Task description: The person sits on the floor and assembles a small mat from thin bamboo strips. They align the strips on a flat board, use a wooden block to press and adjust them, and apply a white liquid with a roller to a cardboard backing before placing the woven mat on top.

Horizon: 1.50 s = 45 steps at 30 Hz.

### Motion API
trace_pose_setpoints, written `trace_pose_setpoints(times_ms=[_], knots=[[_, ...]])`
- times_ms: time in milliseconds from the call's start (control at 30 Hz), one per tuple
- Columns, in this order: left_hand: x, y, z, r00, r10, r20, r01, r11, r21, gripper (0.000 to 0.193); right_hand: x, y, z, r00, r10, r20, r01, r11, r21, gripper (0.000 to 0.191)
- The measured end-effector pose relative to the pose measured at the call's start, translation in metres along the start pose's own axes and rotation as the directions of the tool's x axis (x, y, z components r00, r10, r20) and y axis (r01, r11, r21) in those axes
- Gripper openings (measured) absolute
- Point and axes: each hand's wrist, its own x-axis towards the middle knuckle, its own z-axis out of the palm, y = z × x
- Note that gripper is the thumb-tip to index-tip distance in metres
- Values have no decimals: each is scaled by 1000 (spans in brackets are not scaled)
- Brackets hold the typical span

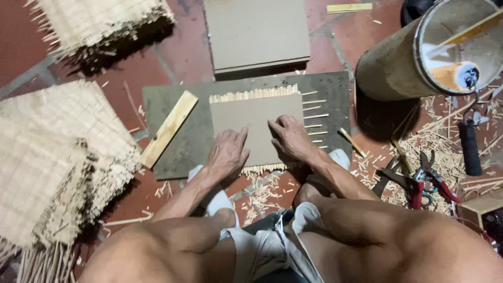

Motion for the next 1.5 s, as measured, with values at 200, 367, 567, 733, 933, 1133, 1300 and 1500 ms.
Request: trace_pose_setpoints(times_ms=[200, 367, 567, 733, 933, 1133, 1300, 1500], knots=[[-41, -9, 23, 994, -3, -110, -9, 994, -111, 48, -15, -4, 13, 997, -73, -20, 68, 978, -195, 46], [-26, -19, 11, 979, 11, -205, -42, 988, -148, 37, 9, 0, -38, 975, 56, 215, -93, 982, 165, 46], [-79, -22, 5, 882, -421, -212, 278, 828, -487, 21, -82, 23, -125, 899, 343, -271, -235, 902, 362, 34], [-153, -42, 1, 641, -660, -392, 375, 715, -590, 21, -151, 42, -141, 584, 807, -87, -766, 583, 272, 34], [-210, -80, 2, 304, -901, -310, 650, 434, -624, 27, -136, 32, -43, 702, 702, 115, -689, 631, 357, 33], [-252, -109, -59, 58, -807, -588, 775, 407, -483, 26, -98, 41, -14, 824, 548, 141, -566, 807, 170, 33], [-295, -133, -129, 76, -610, -789, 840, 465, -279, 18, -99, 46, 14, 735, 628, 256, -672, 621, 404, 34], [-297, -168, -139, 183, -616, -766, 897, 424, -126, 30, -130, 75, 32, 672, 680, 293, -727, 532, 434, 37]])
